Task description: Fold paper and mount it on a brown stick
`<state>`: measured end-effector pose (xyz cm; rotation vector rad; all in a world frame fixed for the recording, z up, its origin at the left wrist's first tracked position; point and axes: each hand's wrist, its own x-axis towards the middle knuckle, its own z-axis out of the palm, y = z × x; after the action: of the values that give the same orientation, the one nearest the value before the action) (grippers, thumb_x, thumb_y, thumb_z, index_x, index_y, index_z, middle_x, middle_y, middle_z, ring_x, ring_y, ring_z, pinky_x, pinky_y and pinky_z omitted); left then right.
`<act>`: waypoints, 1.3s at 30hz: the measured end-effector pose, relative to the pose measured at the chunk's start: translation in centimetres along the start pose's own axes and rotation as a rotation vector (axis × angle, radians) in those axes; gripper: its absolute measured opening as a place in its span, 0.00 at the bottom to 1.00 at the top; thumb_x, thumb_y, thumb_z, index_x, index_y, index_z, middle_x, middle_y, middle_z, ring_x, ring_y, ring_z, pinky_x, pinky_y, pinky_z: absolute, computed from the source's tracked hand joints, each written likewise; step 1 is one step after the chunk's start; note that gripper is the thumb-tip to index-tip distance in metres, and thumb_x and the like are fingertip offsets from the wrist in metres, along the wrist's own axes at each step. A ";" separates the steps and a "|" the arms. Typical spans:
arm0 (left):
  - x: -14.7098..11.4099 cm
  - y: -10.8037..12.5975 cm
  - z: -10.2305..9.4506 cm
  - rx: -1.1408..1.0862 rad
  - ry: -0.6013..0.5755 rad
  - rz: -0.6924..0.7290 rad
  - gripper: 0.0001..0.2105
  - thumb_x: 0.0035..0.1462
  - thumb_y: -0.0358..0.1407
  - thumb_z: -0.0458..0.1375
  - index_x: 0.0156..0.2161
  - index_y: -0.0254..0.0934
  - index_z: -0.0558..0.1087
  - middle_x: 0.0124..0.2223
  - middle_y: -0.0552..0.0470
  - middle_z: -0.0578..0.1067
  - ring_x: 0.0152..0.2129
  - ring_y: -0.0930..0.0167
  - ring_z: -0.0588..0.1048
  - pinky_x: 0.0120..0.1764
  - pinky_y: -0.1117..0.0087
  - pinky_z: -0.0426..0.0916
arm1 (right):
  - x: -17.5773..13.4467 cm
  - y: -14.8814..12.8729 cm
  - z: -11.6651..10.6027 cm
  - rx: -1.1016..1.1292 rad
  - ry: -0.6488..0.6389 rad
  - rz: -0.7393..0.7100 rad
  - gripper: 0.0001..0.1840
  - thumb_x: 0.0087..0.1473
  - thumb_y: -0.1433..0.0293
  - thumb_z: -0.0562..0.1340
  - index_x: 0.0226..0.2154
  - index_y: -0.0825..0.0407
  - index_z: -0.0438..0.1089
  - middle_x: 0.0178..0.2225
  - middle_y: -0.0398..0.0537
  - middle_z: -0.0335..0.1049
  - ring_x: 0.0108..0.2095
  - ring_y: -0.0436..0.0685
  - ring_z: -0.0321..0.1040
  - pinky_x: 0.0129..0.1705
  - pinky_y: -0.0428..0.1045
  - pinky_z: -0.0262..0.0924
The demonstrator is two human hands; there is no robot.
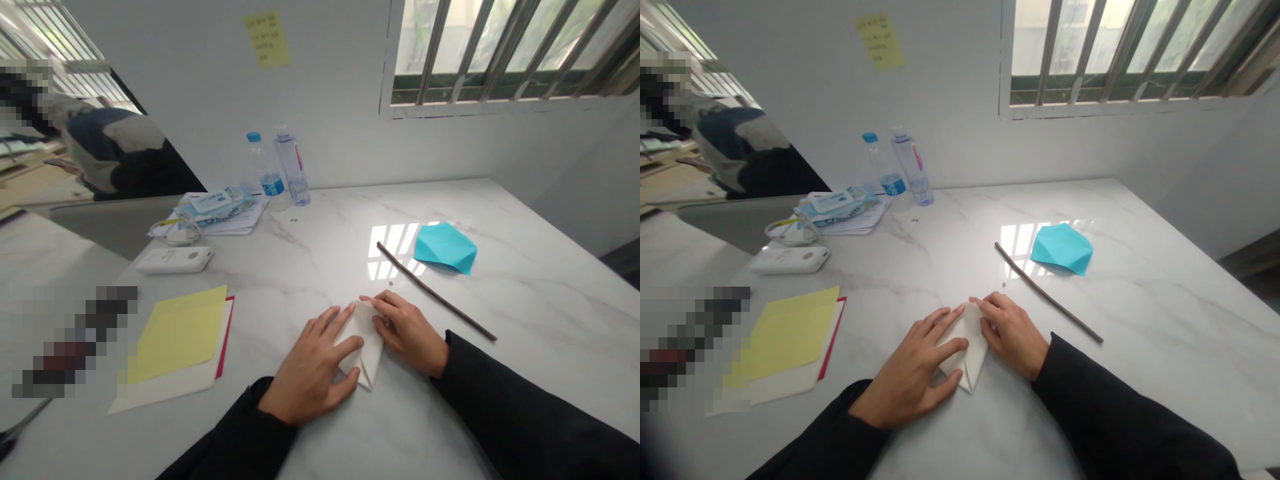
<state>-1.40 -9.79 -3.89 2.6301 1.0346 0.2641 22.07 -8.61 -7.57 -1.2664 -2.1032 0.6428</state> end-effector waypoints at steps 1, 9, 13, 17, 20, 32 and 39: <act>0.2 0.0 -0.2 -0.004 -0.010 -0.001 0.14 0.60 0.37 0.60 0.51 0.44 0.73 0.73 0.47 0.56 0.67 0.51 0.57 0.64 0.45 0.59 | 0.1 0.0 -0.1 0.000 -0.009 0.019 0.24 0.63 0.77 0.56 0.59 0.47 0.67 0.44 0.50 0.70 0.43 0.58 0.70 0.47 0.54 0.68; 0.5 -0.4 -0.2 -0.023 -0.024 -0.028 0.14 0.58 0.36 0.62 0.50 0.44 0.73 0.74 0.47 0.55 0.69 0.49 0.52 0.64 0.45 0.58 | 0.1 -0.3 -1.0 0.003 -0.018 0.120 0.15 0.61 0.71 0.61 0.51 0.50 0.73 0.33 0.46 0.72 0.35 0.57 0.67 0.40 0.52 0.62; 0.5 -0.5 -0.4 -0.024 -0.021 -0.025 0.14 0.57 0.36 0.63 0.49 0.43 0.74 0.74 0.47 0.56 0.70 0.48 0.50 0.63 0.45 0.59 | 0.1 0.0 -1.3 0.032 -0.050 0.128 0.16 0.59 0.71 0.64 0.49 0.51 0.75 0.33 0.46 0.73 0.34 0.57 0.67 0.40 0.52 0.61; 0.6 -0.4 -0.4 -0.024 -0.025 -0.025 0.14 0.57 0.37 0.63 0.49 0.43 0.74 0.74 0.47 0.56 0.70 0.48 0.50 0.63 0.44 0.59 | 0.1 0.1 -1.2 0.028 -0.054 0.123 0.14 0.59 0.72 0.64 0.47 0.51 0.76 0.31 0.45 0.71 0.33 0.55 0.66 0.38 0.51 0.59; 0.3 -0.4 -0.2 -0.022 -0.018 -0.030 0.14 0.59 0.37 0.62 0.51 0.43 0.74 0.74 0.46 0.55 0.70 0.48 0.49 0.63 0.43 0.59 | 0.1 0.0 -1.2 0.049 -0.025 0.134 0.13 0.59 0.73 0.64 0.46 0.51 0.77 0.31 0.43 0.71 0.31 0.54 0.66 0.37 0.50 0.59; -0.1 -0.5 0.3 -0.020 0.013 -0.029 0.16 0.60 0.37 0.61 0.53 0.44 0.74 0.73 0.46 0.57 0.70 0.49 0.50 0.64 0.44 0.59 | 0.5 0.5 -1.1 0.085 0.056 0.166 0.05 0.57 0.74 0.63 0.35 0.50 0.75 0.26 0.39 0.68 0.25 0.50 0.63 0.31 0.47 0.56; 0.0 -0.6 0.4 -0.018 0.014 -0.028 0.15 0.60 0.37 0.61 0.53 0.44 0.74 0.73 0.46 0.57 0.70 0.49 0.51 0.64 0.43 0.59 | 1.8 0.5 -1.1 -0.069 0.062 0.228 0.04 0.56 0.70 0.67 0.30 0.51 0.73 0.25 0.40 0.71 0.26 0.52 0.65 0.32 0.48 0.54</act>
<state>-1.66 -9.50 -4.44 2.5996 1.0675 0.2840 22.42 -6.66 -6.68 -1.5607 -1.9621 0.6226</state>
